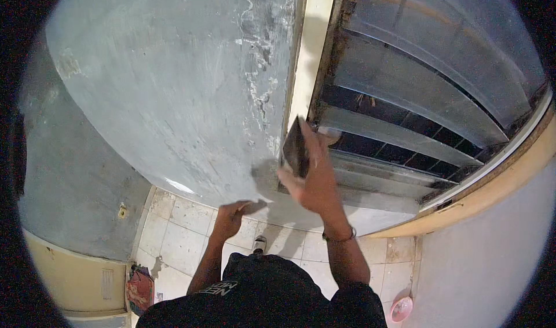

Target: The person is using a putty knife and a cloth to patch a wall near a window frame.

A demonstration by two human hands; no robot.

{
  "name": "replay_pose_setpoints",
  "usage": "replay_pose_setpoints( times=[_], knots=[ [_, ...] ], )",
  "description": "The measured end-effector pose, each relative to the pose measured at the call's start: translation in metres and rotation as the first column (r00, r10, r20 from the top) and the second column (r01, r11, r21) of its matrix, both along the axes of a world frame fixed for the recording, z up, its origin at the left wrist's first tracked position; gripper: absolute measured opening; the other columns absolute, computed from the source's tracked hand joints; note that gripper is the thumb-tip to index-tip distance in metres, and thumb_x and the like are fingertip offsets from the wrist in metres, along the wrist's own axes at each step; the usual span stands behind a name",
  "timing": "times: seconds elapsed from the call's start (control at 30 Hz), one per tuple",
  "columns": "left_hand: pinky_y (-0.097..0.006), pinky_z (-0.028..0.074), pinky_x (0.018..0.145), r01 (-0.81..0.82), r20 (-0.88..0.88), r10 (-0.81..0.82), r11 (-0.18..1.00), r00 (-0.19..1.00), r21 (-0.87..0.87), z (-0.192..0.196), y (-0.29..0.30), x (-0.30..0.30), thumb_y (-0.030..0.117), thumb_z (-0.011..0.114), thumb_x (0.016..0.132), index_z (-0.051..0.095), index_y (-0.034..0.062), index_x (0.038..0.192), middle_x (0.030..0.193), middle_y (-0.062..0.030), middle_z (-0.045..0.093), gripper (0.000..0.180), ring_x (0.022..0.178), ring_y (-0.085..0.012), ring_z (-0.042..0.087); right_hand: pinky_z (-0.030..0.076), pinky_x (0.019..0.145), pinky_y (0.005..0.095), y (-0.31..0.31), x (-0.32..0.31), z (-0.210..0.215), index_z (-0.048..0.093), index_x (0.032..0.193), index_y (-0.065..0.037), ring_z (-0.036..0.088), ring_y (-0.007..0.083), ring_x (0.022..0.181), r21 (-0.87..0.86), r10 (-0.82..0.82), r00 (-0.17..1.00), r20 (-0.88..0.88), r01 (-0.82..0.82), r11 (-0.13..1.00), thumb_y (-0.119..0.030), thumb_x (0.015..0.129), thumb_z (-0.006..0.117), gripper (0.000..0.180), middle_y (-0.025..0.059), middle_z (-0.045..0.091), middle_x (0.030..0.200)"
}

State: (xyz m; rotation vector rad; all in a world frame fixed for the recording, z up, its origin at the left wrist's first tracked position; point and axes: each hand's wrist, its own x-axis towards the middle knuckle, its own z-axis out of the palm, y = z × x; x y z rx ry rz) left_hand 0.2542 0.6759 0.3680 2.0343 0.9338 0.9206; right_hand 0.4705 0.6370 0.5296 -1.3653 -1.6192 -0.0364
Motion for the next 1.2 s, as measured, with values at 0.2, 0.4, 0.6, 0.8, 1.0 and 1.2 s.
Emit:
replay_pose_setpoints(
  times=[0.2,0.4,0.6,0.8,1.0,1.2],
  knots=[
    [-0.031,0.050,0.078,0.096,0.104,-0.069,0.953,0.992,-0.288,-0.010,-0.015,-0.011,-0.006,0.048,0.083,0.061,-0.0019,0.103,0.094,-0.0162,0.067,0.024,0.089,-0.0195,0.064,0.043,0.083,0.0278,-0.023,-0.028,-0.049,0.026,0.143,-0.010,0.048,0.0183,0.099,-0.249,0.163,0.925,-0.344,-0.257,0.934,-0.006,0.065,0.073,0.091,0.0120,0.045,0.123],
    [-0.031,0.047,0.088,0.500,0.379,-0.332,0.654,0.864,-0.568,0.004,-0.003,-0.018,-0.004,0.052,0.084,0.061,-0.0011,0.108,0.121,-0.0128,0.056,0.026,0.107,-0.0200,0.055,0.044,0.089,0.0308,-0.022,-0.058,-0.070,0.030,0.140,-0.006,0.050,0.0206,0.109,-0.291,0.028,0.865,-0.501,-0.199,0.936,-0.005,0.064,0.078,0.090,0.0162,0.045,0.127],
    [-0.037,0.040,0.098,0.794,0.552,-0.571,0.463,0.607,-0.394,-0.009,-0.006,-0.023,-0.002,0.057,0.083,0.061,-0.0015,0.107,0.128,-0.0143,0.049,0.024,0.118,-0.0219,0.047,0.048,0.079,0.0248,-0.013,-0.084,-0.089,0.033,0.138,-0.005,0.056,0.0165,0.099,-0.198,-0.027,0.844,-0.536,-0.094,0.976,-0.004,0.065,0.077,0.085,0.0133,0.053,0.117],
    [-0.034,0.043,0.087,0.715,0.385,-0.606,0.536,0.696,-0.450,-0.040,0.000,-0.060,-0.002,0.056,0.083,0.061,-0.0032,0.097,0.108,-0.0116,0.058,0.015,0.100,-0.0236,0.055,0.043,0.061,0.0215,0.006,-0.134,-0.141,0.035,0.138,-0.007,0.049,0.0070,0.067,-0.160,-0.033,0.840,-0.541,-0.064,0.985,-0.003,0.066,0.076,0.084,0.0025,0.056,0.094],
    [-0.031,0.050,0.079,0.638,0.173,-0.666,0.557,0.726,-0.533,-0.044,0.013,-0.118,-0.007,0.051,0.082,0.061,-0.0049,0.100,0.112,-0.0125,0.058,0.020,0.093,-0.0215,0.060,0.042,0.065,0.0271,0.005,-0.190,-0.166,0.030,0.141,-0.008,0.048,0.0114,0.069,-0.287,-0.005,0.778,-0.628,-0.226,0.931,-0.002,0.083,0.054,0.064,0.0055,0.053,0.083],
    [-0.028,0.049,0.079,0.634,0.481,-0.429,0.636,0.765,-0.441,-0.066,0.043,-0.153,-0.004,0.055,0.082,0.063,-0.0020,0.094,0.113,-0.0118,0.060,0.015,0.098,-0.0181,0.058,0.043,0.066,0.0361,0.037,-0.127,-0.124,0.037,0.138,-0.011,0.049,0.0270,0.071,-0.014,-0.378,0.884,-0.274,0.389,0.921,-0.007,0.083,0.058,0.059,0.0162,0.049,0.086]
  ],
)
